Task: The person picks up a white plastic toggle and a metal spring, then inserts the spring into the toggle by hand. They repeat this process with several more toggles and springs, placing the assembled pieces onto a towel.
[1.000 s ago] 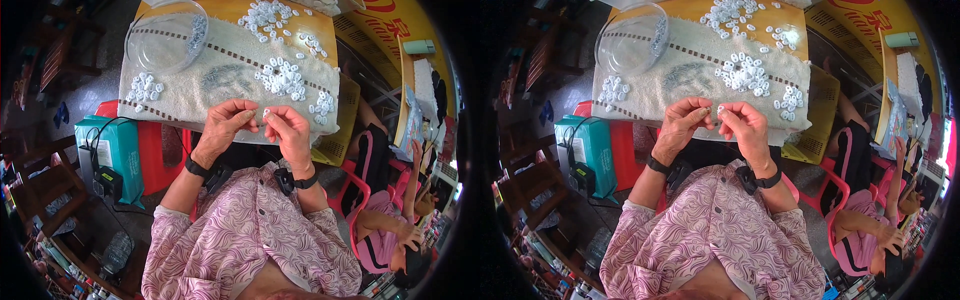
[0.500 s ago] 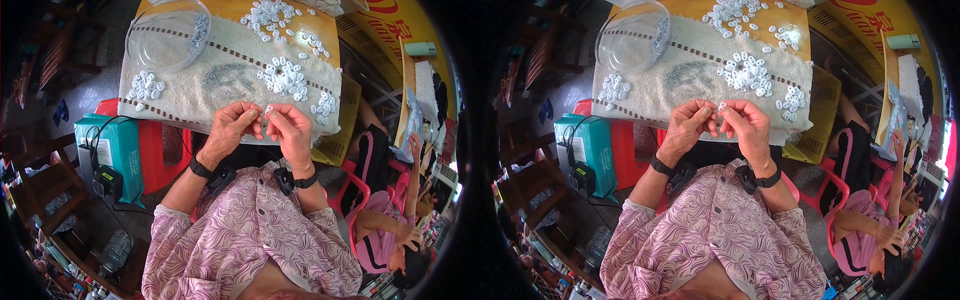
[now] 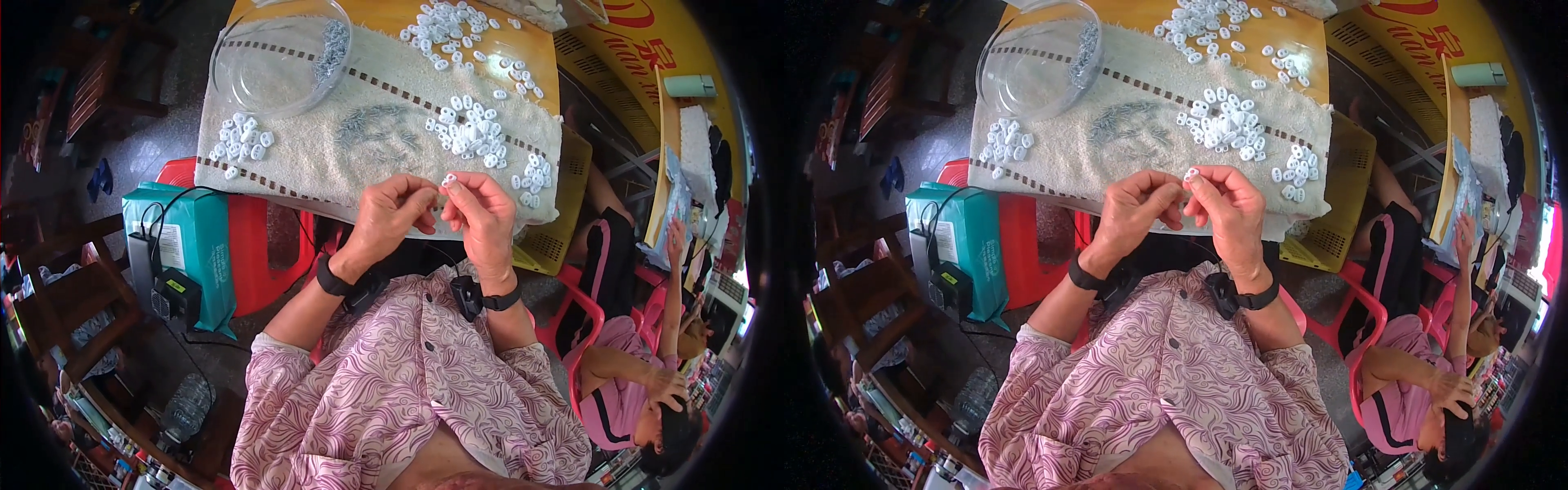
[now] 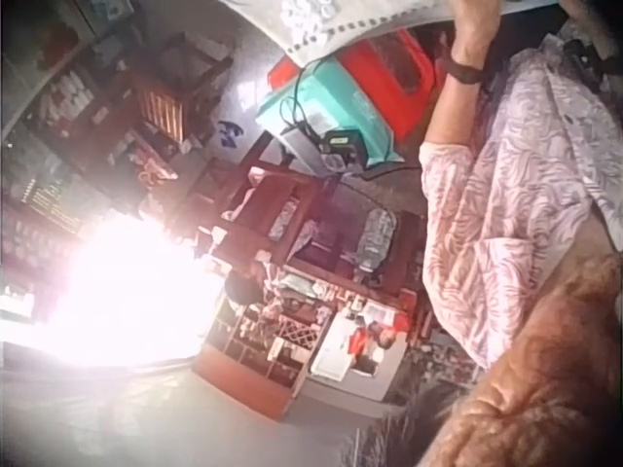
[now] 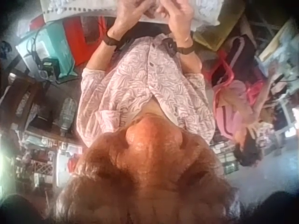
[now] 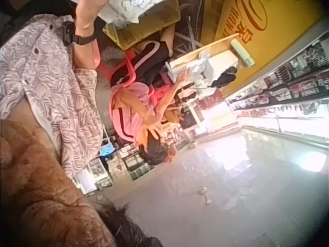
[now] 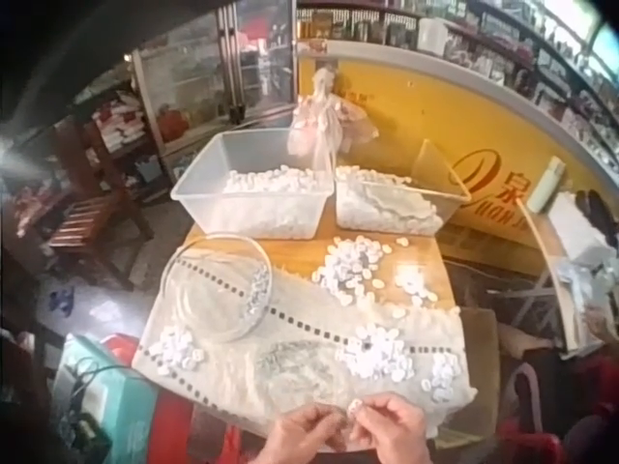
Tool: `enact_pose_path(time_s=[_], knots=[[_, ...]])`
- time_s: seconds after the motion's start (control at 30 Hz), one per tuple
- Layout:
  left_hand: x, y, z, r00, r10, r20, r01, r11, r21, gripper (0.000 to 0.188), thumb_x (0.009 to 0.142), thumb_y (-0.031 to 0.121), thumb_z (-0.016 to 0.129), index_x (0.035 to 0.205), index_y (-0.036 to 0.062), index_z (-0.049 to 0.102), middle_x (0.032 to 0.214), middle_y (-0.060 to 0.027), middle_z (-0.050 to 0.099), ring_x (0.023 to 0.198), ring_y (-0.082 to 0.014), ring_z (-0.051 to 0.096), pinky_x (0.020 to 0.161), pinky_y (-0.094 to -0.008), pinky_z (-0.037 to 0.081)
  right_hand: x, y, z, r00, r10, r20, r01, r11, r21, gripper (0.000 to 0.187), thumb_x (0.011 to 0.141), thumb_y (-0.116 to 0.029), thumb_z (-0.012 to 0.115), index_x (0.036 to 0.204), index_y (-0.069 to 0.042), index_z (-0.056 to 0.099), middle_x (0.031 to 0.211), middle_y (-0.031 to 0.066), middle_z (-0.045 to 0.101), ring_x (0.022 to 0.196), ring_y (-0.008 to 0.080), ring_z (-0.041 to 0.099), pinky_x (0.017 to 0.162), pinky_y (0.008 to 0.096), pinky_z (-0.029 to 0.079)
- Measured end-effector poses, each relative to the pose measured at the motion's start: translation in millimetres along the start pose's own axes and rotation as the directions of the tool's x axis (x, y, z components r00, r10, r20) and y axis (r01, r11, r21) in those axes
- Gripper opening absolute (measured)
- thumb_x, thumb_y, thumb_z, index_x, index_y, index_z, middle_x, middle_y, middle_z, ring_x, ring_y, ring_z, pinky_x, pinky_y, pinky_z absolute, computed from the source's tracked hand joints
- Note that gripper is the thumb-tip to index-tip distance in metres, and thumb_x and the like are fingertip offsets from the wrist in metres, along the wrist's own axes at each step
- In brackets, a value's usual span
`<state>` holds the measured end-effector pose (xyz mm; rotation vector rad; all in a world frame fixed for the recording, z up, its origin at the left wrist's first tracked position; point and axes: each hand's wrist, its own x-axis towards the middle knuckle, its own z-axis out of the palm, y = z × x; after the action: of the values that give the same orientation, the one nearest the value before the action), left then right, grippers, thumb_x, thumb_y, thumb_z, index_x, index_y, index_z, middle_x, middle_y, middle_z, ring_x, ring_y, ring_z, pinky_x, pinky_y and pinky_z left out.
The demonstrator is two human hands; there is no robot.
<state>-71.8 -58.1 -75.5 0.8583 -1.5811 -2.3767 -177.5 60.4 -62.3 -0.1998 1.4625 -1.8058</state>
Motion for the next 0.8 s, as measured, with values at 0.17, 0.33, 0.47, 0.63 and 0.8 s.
enact_pose_path(time_s=[0.17,0.33,0.47,0.63,0.8], knots=[[-2.5,-8.0,1.9,0.997,0.063,-0.036,-0.061,0.996,0.058,0.013,0.089,0.005,0.062,0.098,-0.0048,0.063,0.077,-0.0063,0.066,0.063,-0.0102,0.064,0.056,-0.0236,0.053,-0.4,3.5,-6.4,1.0,-0.022,-0.017,0.021,0.996,-0.087,0.014,0.091,-0.009,0.062,0.101,0.002,0.063,0.086,0.0054,0.067,0.061,0.0076,0.059,0.052,0.0193,0.042],[10.0,11.9,-17.1,0.894,0.406,-0.188,-0.255,0.808,0.531,0.008,0.084,-0.001,0.062,0.091,-0.0014,0.065,0.078,-0.0103,0.064,0.062,-0.016,0.062,0.055,-0.0278,0.048,-0.5,5.1,-10.4,0.999,-0.003,-0.04,-0.001,0.995,-0.102,0.014,0.091,-0.01,0.062,0.1,0.001,0.064,0.084,0.005,0.067,0.061,0.0079,0.059,0.051,0.0195,0.042],[22.0,13.5,-23.7,0.728,0.679,-0.097,-0.366,0.505,0.782,0.01,0.079,-0.003,0.064,0.088,0.0022,0.066,0.084,-0.0117,0.06,0.068,-0.0265,0.062,0.058,-0.0337,0.049,0.4,5.8,-11.3,0.999,-0.012,-0.042,0.008,0.995,-0.1,0.014,0.091,-0.009,0.062,0.099,0.001,0.064,0.083,0.0048,0.067,0.06,0.0081,0.06,0.05,0.0194,0.042],[19.9,1.1,-14.7,0.747,0.665,-0.007,-0.36,0.413,0.837,0.011,0.078,0.002,0.067,0.089,0.0047,0.066,0.089,-0.0106,0.057,0.073,-0.0289,0.062,0.06,-0.0372,0.05,-0.7,5.3,-12.3,0.999,-0.026,-0.039,0.02,0.991,-0.134,0.014,0.09,-0.009,0.063,0.099,0.001,0.064,0.081,0.0048,0.067,0.06,0.0082,0.061,0.05,0.019,0.043],[22.7,-7.2,-8.7,0.739,0.669,0.078,-0.305,0.229,0.925,0.014,0.077,0.007,0.071,0.09,0.0062,0.068,0.086,-0.0089,0.055,0.07,-0.0272,0.06,0.058,-0.037,0.048,-2.2,7.4,-15.1,0.999,-0.02,-0.043,0.015,0.993,-0.118,0.014,0.09,-0.009,0.063,0.099,0.001,0.064,0.081,0.0047,0.066,0.06,0.0081,0.061,0.05,0.0189,0.043]])
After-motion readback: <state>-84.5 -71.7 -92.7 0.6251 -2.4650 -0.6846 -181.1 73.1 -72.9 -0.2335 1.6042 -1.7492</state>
